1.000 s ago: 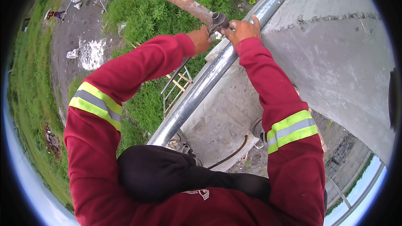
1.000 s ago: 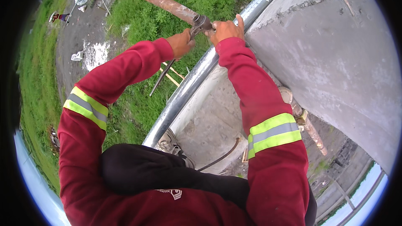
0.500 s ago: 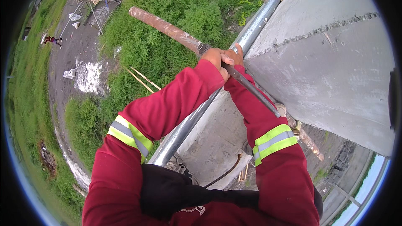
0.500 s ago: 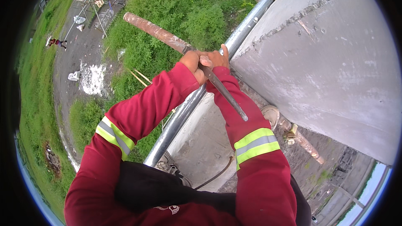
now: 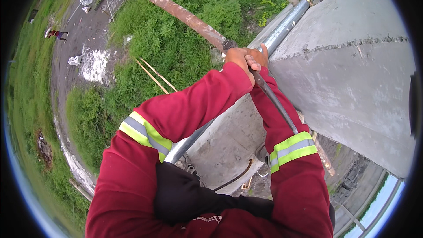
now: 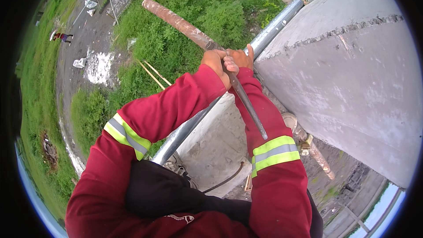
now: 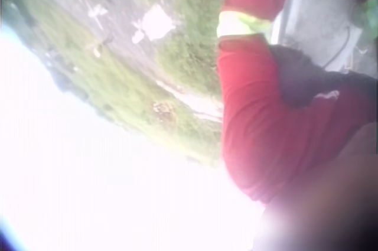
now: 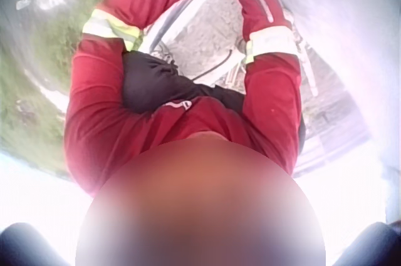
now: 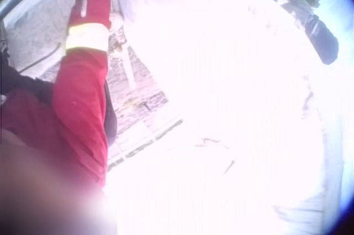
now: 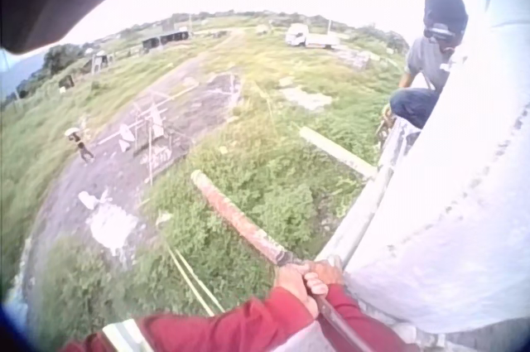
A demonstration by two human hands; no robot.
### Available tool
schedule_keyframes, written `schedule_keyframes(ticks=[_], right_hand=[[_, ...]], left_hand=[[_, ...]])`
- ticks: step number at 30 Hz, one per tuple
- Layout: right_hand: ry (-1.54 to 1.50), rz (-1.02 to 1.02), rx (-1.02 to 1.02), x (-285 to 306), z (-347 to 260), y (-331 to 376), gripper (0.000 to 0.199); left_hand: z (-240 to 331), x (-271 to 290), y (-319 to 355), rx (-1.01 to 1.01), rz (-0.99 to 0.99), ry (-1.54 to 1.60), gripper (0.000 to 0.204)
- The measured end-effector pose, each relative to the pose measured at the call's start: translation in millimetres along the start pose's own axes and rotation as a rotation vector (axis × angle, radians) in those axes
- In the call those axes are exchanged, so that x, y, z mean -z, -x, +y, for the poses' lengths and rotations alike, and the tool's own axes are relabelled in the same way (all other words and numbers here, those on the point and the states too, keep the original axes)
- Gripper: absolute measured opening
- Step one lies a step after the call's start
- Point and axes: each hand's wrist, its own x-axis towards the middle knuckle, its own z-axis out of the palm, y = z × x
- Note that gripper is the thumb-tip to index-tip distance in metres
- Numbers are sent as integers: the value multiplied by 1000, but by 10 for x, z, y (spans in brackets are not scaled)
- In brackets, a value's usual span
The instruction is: The person uses a hammer to tighten metal clamps that secure scaffolding poles to a concrete structure. The person repeatedly strikes the clamps to ensure they are firmly attached.
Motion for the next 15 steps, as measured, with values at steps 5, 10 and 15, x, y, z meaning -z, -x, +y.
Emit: schedule_keyframes(ticks=[5,10,15], right_hand=[[137,49,-109,21,-132,24,11],[136,59,-181,57,-240,59,25],[128,66,-170,59,-233,52,26]], left_hand=[[55,98,166,-43,32,-205,9],[839,129,77,-185,-174,-769,17],[1118,290,-314,-782,-316,-1726,30]])
